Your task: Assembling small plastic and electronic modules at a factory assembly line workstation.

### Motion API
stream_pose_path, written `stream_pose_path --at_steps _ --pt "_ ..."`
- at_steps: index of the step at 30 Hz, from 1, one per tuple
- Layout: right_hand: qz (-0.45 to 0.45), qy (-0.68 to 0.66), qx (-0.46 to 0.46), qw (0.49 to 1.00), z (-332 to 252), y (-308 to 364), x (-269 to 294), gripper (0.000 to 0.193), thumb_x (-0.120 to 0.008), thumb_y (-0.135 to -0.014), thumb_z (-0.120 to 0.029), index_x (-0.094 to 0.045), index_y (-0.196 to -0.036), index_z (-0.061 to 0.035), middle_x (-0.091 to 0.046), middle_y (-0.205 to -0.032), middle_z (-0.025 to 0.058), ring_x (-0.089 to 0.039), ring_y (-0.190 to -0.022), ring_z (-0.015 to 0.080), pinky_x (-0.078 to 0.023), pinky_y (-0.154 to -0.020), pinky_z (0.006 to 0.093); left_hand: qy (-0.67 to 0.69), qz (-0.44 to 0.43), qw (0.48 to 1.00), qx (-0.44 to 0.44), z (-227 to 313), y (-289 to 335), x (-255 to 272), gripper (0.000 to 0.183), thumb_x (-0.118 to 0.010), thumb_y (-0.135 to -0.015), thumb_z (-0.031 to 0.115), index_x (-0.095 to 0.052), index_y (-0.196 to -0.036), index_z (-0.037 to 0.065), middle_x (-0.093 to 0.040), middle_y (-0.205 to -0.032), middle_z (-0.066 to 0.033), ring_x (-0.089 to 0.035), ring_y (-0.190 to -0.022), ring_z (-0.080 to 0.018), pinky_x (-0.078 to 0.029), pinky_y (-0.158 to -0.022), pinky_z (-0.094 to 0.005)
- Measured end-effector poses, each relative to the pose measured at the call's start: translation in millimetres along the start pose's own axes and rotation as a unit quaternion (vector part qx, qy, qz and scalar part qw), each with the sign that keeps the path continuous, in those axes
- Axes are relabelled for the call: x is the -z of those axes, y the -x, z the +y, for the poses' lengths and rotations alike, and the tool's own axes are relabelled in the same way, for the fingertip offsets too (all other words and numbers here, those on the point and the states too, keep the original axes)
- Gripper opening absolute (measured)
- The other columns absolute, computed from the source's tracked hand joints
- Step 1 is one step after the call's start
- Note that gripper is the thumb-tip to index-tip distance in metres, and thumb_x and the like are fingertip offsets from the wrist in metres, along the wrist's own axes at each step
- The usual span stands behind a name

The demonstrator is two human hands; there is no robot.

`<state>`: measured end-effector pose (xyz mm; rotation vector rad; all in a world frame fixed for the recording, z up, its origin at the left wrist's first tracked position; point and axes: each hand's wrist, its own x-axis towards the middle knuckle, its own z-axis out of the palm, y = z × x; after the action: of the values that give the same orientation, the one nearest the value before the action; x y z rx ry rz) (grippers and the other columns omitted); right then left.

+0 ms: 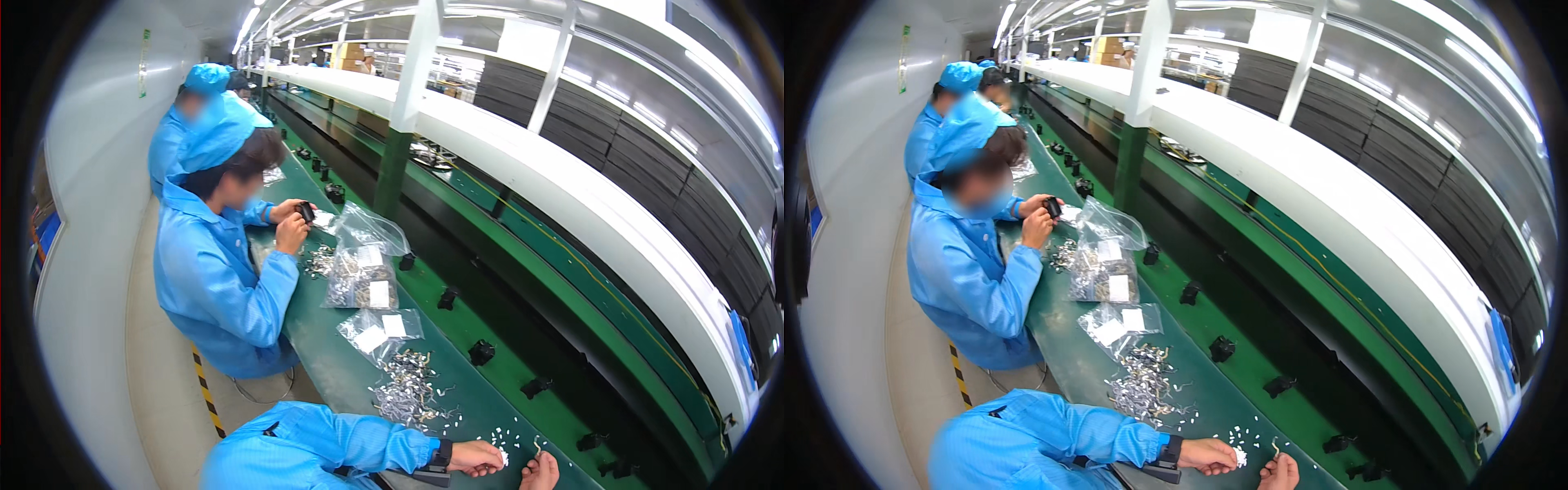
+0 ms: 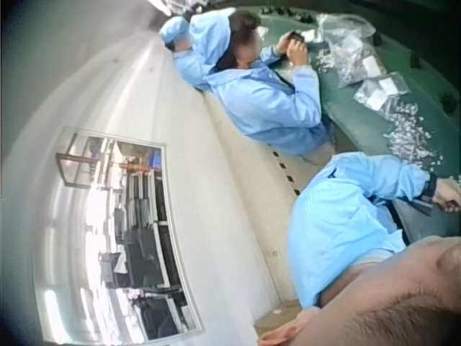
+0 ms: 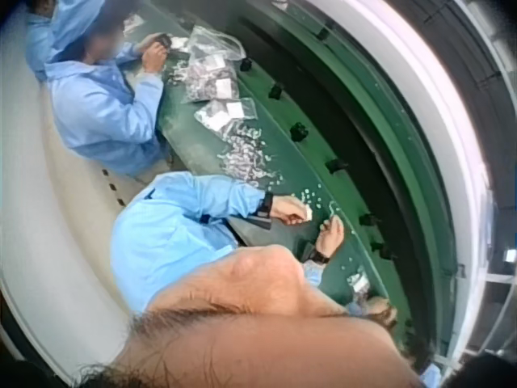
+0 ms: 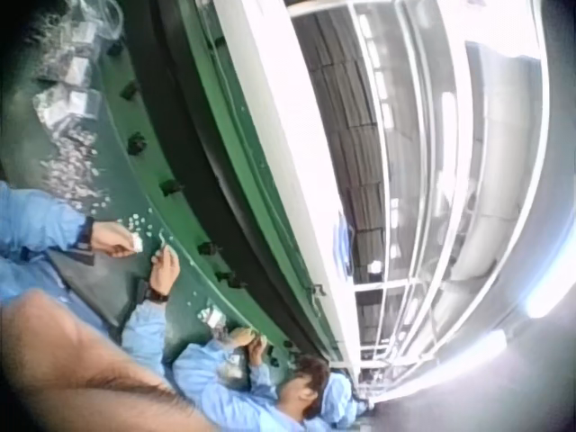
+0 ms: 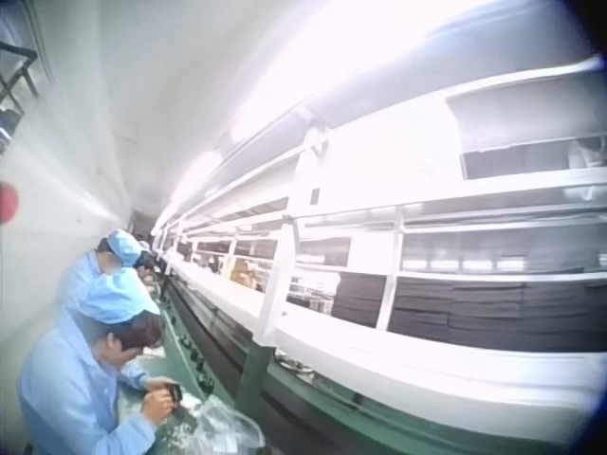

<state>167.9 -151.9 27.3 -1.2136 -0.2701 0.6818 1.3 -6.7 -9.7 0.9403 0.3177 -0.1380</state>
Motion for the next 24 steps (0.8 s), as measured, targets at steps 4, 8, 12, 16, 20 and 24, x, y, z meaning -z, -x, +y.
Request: stream_pose_path --at_steps 4,8,12,16,20,24 --pt "-0.030 0.056 -0.020 0.998 8 -5 6 0.018 -0.065 -0.098 -0.013 -0.066 -0.112 -0.0009 -0.067 -0.091 0.0057 -0.061 -0.077 0.0136 -0.048 -0.064 0.0247 -0.046 -0.024 0.999 0.011 -11 4 -6 0.015 -0.060 -0.099 0.027 -0.064 -0.101 0.013 -0.058 -0.083 0.0085 -0.052 -0.066 -0.0006 -0.042 -0.056 -0.0172" --pt "-0.068 0.141 -0.006 0.988 14 -2 8 0.013 -0.064 -0.097 -0.012 -0.068 -0.104 -0.0015 -0.065 -0.083 0.0046 -0.060 -0.075 0.0129 -0.046 -0.060 0.0245 -0.047 -0.031 0.998 0.000 -13 8 -8 0.015 -0.059 -0.099 0.028 -0.064 -0.101 0.013 -0.058 -0.084 0.0084 -0.051 -0.068 -0.0002 -0.041 -0.057 -0.0167" --pt "-0.061 0.073 0.037 0.995 28 -14 15 0.007 -0.065 -0.095 -0.005 -0.062 -0.096 0.0013 -0.063 -0.073 0.0063 -0.058 -0.057 0.0113 -0.047 -0.049 0.0234 -0.051 -0.031 0.998 -0.002 -9 3 -3 0.017 -0.059 -0.100 0.029 -0.065 -0.103 0.013 -0.059 -0.086 0.0078 -0.053 -0.070 -0.0007 -0.043 -0.059 -0.0176" --pt "-0.045 0.123 0.016 0.991 25 -17 5 0.011 -0.070 -0.093 -0.006 -0.066 -0.095 0.0035 -0.064 -0.073 0.0061 -0.058 -0.056 0.0117 -0.046 -0.051 0.0241 -0.030 -0.020 0.999 -0.005 -5 8 3 0.015 -0.059 -0.101 0.026 -0.066 -0.106 0.013 -0.062 -0.092 0.0065 -0.056 -0.078 -0.0021 -0.046 -0.066 -0.0185" --pt "-0.031 0.120 0.022 0.992 25 -19 8 0.014 -0.071 -0.093 -0.007 -0.070 -0.102 0.0043 -0.066 -0.076 0.0050 -0.059 -0.058 0.0111 -0.047 -0.054 0.0237 -0.030 -0.012 0.999 0.010 3 9 1 0.014 -0.062 -0.101 0.025 -0.066 -0.107 0.013 -0.062 -0.093 0.0065 -0.056 -0.080 -0.0029 -0.047 -0.069 -0.0191" --pt "-0.013 0.088 0.017 0.996 26 -18 5 0.017 -0.072 -0.093 -0.007 -0.071 -0.105 0.0049 -0.068 -0.079 0.0050 -0.059 -0.059 0.0106 -0.048 -0.054 0.0235 -0.015 -0.026 0.999 0.015 4 9 5 0.014 -0.063 -0.101 0.025 -0.065 -0.108 0.013 -0.061 -0.093 0.0069 -0.057 -0.082 -0.0037 -0.048 -0.071 -0.0206"
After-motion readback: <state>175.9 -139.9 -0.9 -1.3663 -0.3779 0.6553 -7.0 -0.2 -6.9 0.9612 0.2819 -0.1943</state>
